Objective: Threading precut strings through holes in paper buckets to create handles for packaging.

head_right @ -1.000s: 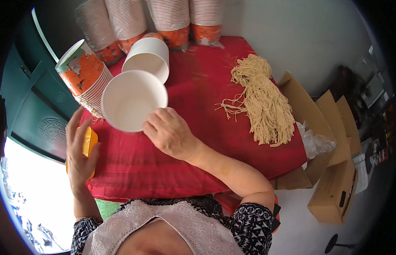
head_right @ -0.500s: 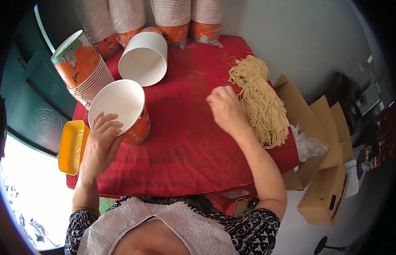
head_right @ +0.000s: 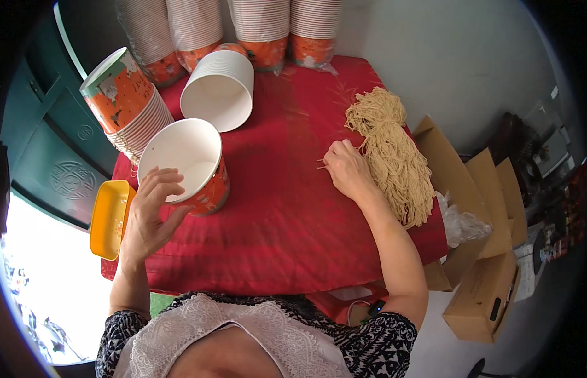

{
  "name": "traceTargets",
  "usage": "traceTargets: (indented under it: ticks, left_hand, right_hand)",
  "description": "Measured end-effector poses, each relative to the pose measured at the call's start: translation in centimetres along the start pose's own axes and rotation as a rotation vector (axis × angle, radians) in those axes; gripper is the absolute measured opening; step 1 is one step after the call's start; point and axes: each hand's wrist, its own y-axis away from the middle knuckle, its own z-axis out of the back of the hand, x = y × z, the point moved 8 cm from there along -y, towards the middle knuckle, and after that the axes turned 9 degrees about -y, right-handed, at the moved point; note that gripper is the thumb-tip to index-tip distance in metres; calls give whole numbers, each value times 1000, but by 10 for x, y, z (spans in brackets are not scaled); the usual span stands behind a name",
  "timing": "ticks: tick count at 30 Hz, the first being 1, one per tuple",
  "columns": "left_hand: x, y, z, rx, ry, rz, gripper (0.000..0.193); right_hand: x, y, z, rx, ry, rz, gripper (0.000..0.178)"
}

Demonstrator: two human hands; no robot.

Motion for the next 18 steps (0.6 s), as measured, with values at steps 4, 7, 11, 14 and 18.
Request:
traceTargets:
  ticks: [4,7,11,14,18]
  left_hand:
    - [-5,-2,18,-161,54,0,27]
    - [-19,1,33,-260,49,-33,27]
    - [-31,17,29,-226,227,-26,13]
    - [-28,18,-4,73,422,229,5]
    - [-22,23,-35,120,559,397,18]
  right_hand:
    - [0,0,-4,-17,24,15,9]
    - [14,2,-7,-45,135,66,5]
    - [105,-11,6,-208,-106,237,6]
    - [158,-11,19,-268,-217,309,14]
    - [194,-8,27,-294,-305,339,15]
